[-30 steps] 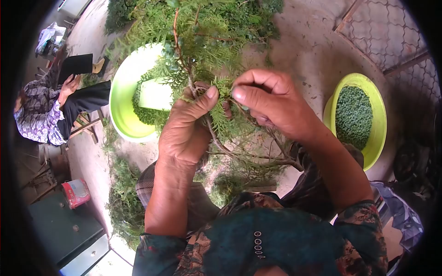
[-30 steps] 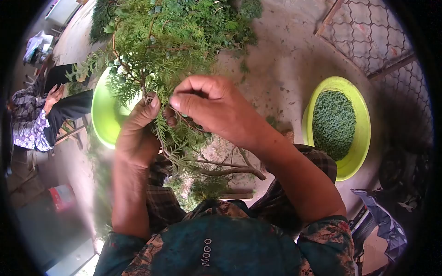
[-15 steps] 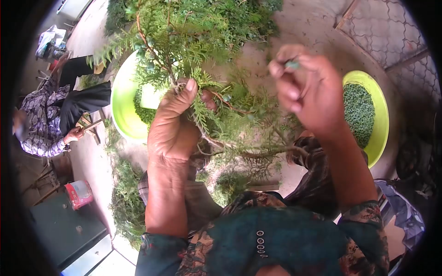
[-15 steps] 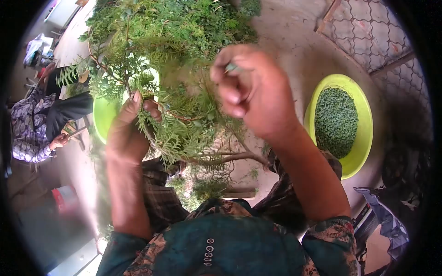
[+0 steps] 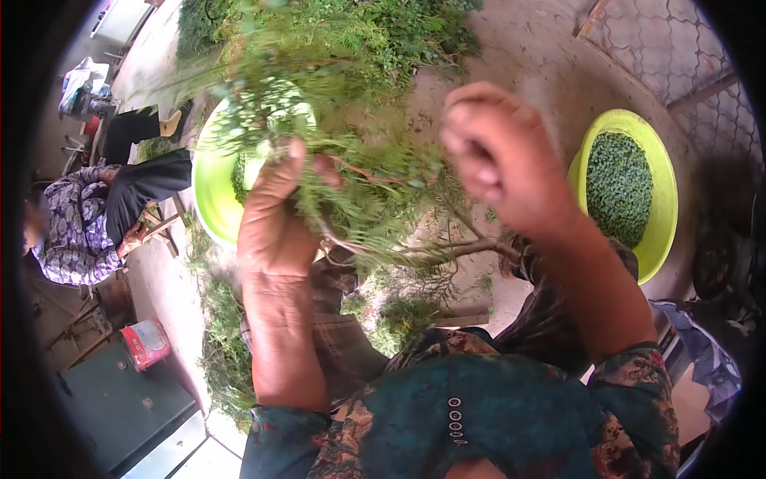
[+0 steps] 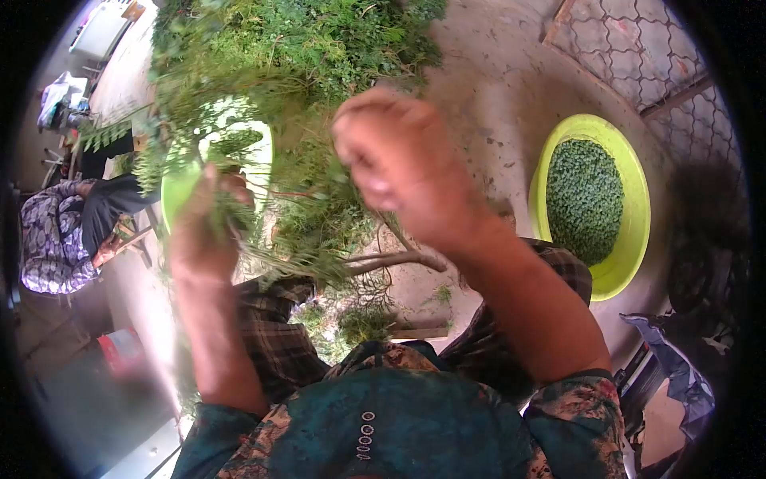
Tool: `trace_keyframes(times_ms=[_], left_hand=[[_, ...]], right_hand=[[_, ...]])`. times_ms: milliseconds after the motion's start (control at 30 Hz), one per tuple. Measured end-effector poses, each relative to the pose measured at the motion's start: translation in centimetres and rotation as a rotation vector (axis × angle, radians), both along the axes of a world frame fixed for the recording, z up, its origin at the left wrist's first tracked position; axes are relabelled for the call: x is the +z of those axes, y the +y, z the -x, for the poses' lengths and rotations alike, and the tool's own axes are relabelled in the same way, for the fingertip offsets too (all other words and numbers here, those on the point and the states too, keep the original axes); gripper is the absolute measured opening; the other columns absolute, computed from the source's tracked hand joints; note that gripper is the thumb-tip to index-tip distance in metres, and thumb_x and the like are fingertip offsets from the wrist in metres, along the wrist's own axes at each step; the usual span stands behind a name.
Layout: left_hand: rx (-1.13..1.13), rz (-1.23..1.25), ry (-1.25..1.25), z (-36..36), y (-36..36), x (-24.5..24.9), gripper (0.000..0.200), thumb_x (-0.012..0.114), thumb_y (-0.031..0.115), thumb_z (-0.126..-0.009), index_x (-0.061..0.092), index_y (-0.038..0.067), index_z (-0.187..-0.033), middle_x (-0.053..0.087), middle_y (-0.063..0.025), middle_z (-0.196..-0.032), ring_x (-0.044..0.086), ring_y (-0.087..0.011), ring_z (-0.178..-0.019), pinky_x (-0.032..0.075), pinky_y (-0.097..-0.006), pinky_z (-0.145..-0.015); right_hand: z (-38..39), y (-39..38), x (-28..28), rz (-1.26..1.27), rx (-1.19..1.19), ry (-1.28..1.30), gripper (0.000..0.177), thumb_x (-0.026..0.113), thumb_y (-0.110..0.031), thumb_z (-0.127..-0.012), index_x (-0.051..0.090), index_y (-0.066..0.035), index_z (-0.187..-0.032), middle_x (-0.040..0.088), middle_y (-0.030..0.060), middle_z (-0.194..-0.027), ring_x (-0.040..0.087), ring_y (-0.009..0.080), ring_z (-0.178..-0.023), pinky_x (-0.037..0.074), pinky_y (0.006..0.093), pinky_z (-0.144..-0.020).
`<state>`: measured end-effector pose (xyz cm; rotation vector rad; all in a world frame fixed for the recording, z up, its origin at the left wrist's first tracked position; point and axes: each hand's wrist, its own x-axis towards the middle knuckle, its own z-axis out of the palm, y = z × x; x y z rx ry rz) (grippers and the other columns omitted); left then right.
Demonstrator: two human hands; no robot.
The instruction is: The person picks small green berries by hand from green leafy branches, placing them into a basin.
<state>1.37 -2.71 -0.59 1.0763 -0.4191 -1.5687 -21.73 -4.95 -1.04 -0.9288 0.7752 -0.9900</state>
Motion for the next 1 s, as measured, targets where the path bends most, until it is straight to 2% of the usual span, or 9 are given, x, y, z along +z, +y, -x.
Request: trace_keyframes(times_ms=[33, 167, 367, 433, 533, 667, 733, 967, 1000], left_hand=[[0.026, 0.005, 0.126, -0.7, -0.1, 0.0, 0.018, 0.068, 0.010, -0.083, 0.056, 0.004, -0.095, 0.058, -0.0071, -0.075, 0.055, -0.0183, -0.072, 0.046, -0.0304, -0.070], [0.042, 0.038, 0.239, -1.2, 0.1, 0.6, 0.022, 0.067, 0.009, -0.084, 0.054, 0.000, -0.099, 0.054, -0.0059, -0.081, 0.052, -0.0165, -0.072, 0.047, -0.0295, -0.066], [0.012, 0.060, 0.386, -1.8, 0.8, -0.1, 0.028, 0.063, 0.004, -0.084, 0.052, -0.004, -0.108, 0.053, -0.0067, -0.086, 0.052, -0.0158, -0.074, 0.047, -0.0310, -0.067], [-0.001, 0.038, 0.401, -1.6, 0.9, 0.0, 0.028, 0.062, 0.003, -0.084, 0.052, -0.004, -0.109, 0.053, -0.0068, -0.086, 0.053, -0.0158, -0.074, 0.047, -0.0309, -0.067], [-0.014, 0.009, 0.433, -1.2, 0.8, -0.1, 0.028, 0.061, 0.003, -0.084, 0.051, -0.004, -0.110, 0.053, -0.0071, -0.086, 0.053, -0.0158, -0.075, 0.048, -0.0307, -0.068], [-0.022, -0.012, 0.470, -0.7, 0.8, -0.1, 0.029, 0.060, 0.001, -0.085, 0.051, -0.005, -0.112, 0.053, -0.0074, -0.087, 0.054, -0.0159, -0.075, 0.048, -0.0304, -0.069], [-0.025, -0.023, 0.489, -0.7, 0.6, -0.1, 0.030, 0.060, 0.001, -0.085, 0.051, -0.005, -0.112, 0.053, -0.0076, -0.087, 0.054, -0.0159, -0.076, 0.049, -0.0303, -0.069], [0.011, -0.051, 0.250, -2.2, 0.2, -0.9, 0.027, 0.056, -0.006, -0.084, 0.051, -0.005, -0.110, 0.051, -0.0108, -0.090, 0.052, -0.0174, -0.081, 0.047, -0.0307, -0.069], [0.016, -0.041, 0.366, -2.7, 0.1, -0.8, 0.027, 0.056, -0.007, -0.083, 0.051, -0.005, -0.110, 0.051, -0.0110, -0.090, 0.052, -0.0180, -0.081, 0.047, -0.0313, -0.070]], right_hand=[[0.7, -0.3, 0.3, -0.160, -0.021, -0.286, 0.008, 0.053, -0.012, -0.085, 0.056, -0.005, -0.088, 0.054, -0.0011, -0.072, 0.042, 0.0037, -0.053, 0.033, 0.0196, -0.042], [0.4, 0.0, 0.7, -0.221, -0.012, -0.363, 0.010, 0.056, -0.015, -0.086, 0.053, -0.006, -0.085, 0.052, -0.0006, -0.073, 0.038, 0.0041, -0.049, 0.029, 0.0194, -0.038], [0.0, 0.5, 0.8, -0.038, 0.252, 0.121, 0.020, 0.062, -0.023, -0.087, 0.056, -0.005, -0.096, 0.049, -0.0025, -0.074, 0.037, 0.0012, -0.049, 0.029, 0.0180, -0.040], [-0.1, 0.8, 0.9, -0.027, 0.338, 0.189, 0.033, 0.067, -0.026, -0.084, 0.056, -0.003, -0.106, 0.051, -0.0002, -0.079, 0.044, 0.0030, -0.058, 0.036, 0.0191, -0.050], [-1.3, 1.0, 0.0, 0.253, 0.390, 0.342, 0.058, 0.073, -0.045, -0.076, 0.059, 0.002, -0.106, 0.063, 0.0088, -0.088, 0.057, 0.0171, -0.081, 0.044, 0.0301, -0.075], [-2.8, 1.7, -1.0, 0.424, 0.312, 0.367, 0.051, 0.070, -0.042, -0.080, 0.060, 0.002, -0.104, 0.062, 0.0075, -0.085, 0.055, 0.0135, -0.079, 0.044, 0.0291, -0.072], [-2.9, 1.4, -0.8, 0.081, 0.498, 0.108, 0.037, 0.068, -0.030, -0.084, 0.060, 0.001, -0.104, 0.058, -0.0005, -0.085, 0.053, 0.0074, -0.080, 0.042, 0.0224, -0.071], [-1.7, 1.0, 0.1, 0.039, 0.499, 0.294, 0.029, 0.058, -0.028, -0.088, 0.059, 0.001, -0.086, 0.054, 0.0020, -0.070, 0.047, 0.0088, -0.066, 0.040, 0.0276, -0.061], [-1.7, 1.1, 0.1, 0.013, 0.512, 0.275, 0.029, 0.057, -0.028, -0.088, 0.059, 0.001, -0.085, 0.054, 0.0024, -0.071, 0.046, 0.0085, -0.064, 0.039, 0.0272, -0.059]])
